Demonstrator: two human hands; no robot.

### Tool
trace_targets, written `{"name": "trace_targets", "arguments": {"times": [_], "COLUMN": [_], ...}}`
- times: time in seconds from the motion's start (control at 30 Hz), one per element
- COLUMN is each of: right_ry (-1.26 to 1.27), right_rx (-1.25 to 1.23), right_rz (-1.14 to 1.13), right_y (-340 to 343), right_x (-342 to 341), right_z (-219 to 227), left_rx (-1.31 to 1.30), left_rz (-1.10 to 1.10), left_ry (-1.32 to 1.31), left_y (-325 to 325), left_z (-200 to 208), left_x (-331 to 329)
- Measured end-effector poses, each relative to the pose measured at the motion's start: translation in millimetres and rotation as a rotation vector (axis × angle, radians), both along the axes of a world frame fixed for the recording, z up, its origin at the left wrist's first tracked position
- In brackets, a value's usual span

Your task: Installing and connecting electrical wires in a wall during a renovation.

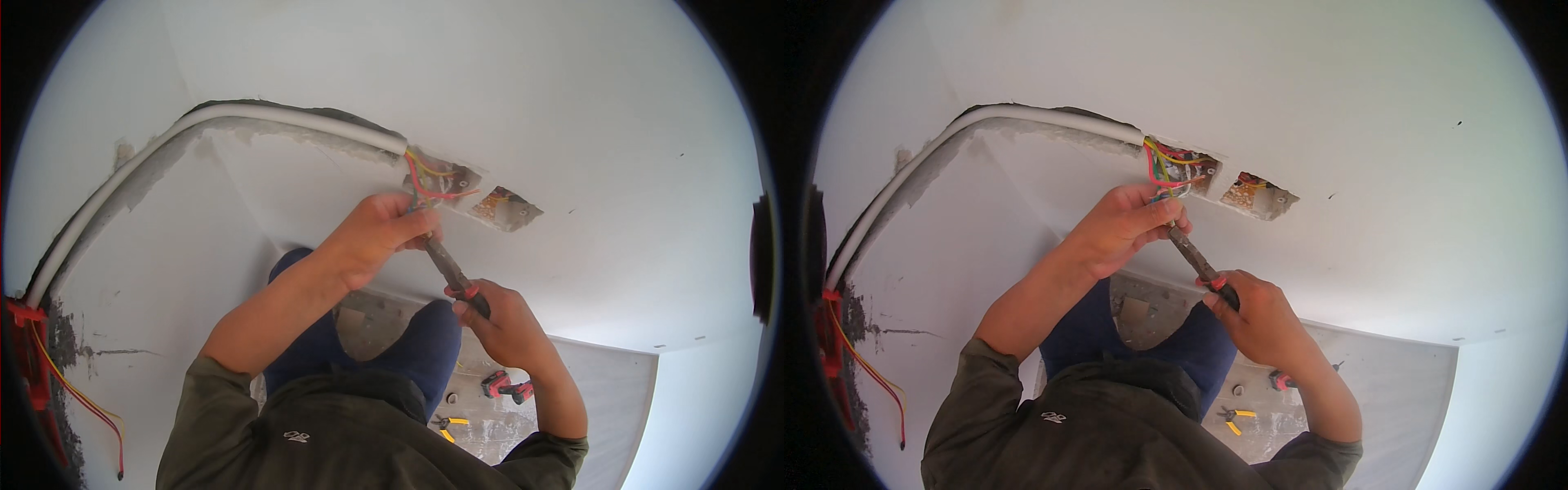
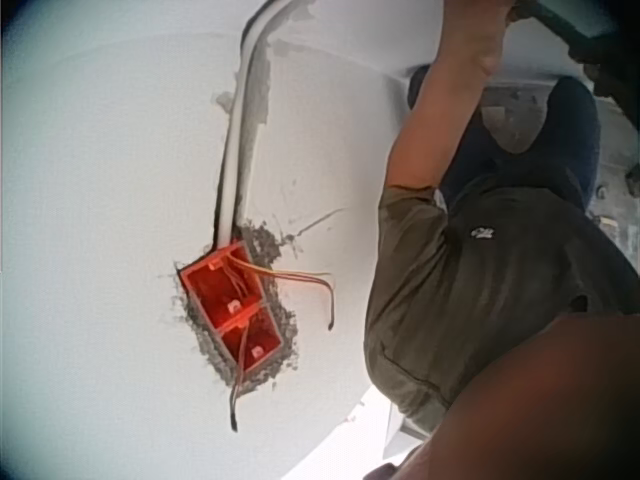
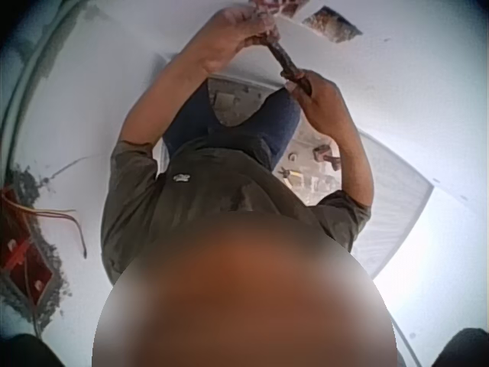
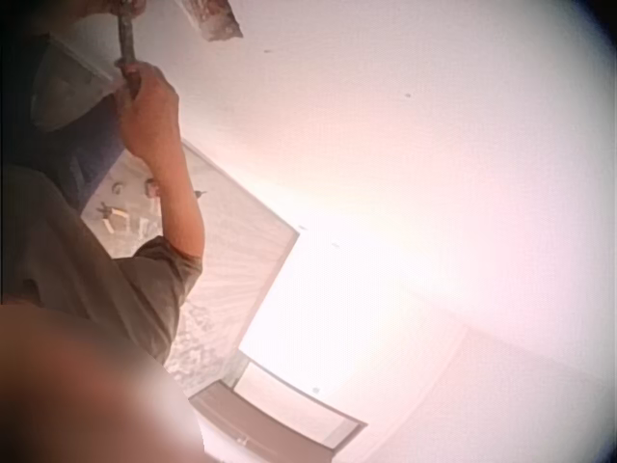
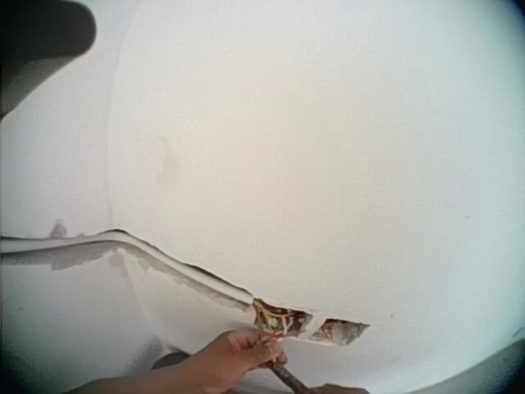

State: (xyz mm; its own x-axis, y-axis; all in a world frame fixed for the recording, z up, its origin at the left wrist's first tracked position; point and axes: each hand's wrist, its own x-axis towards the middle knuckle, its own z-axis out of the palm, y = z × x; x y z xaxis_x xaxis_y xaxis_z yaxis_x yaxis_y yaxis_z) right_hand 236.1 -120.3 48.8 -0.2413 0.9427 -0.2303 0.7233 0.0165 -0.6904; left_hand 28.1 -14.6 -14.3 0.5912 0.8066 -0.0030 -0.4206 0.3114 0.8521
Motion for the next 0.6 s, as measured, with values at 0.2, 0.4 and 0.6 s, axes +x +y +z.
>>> {"name": "trace_targets", "arguments": {"times": [0.2, 0.4, 0.6], "right_ry": [0.657, 1.517, 0.956], "right_rx": [-0.412, -0.687, -0.171], "right_rz": [-0.041, 0.226, 0.040], "right_y": [2, -3, -1], "right_x": [12, -30, -16], "right_z": [-57, -115, -94], "left_rx": [-0.011, -0.009, 0.005], "left_rz": [-0.025, -0.043, -0.051], "left_ry": [-0.066, -0.076, 0.005], "left_y": [1, 4, 5], "left_z": [0, -1, -3], "left_x": [4, 0, -1]}}
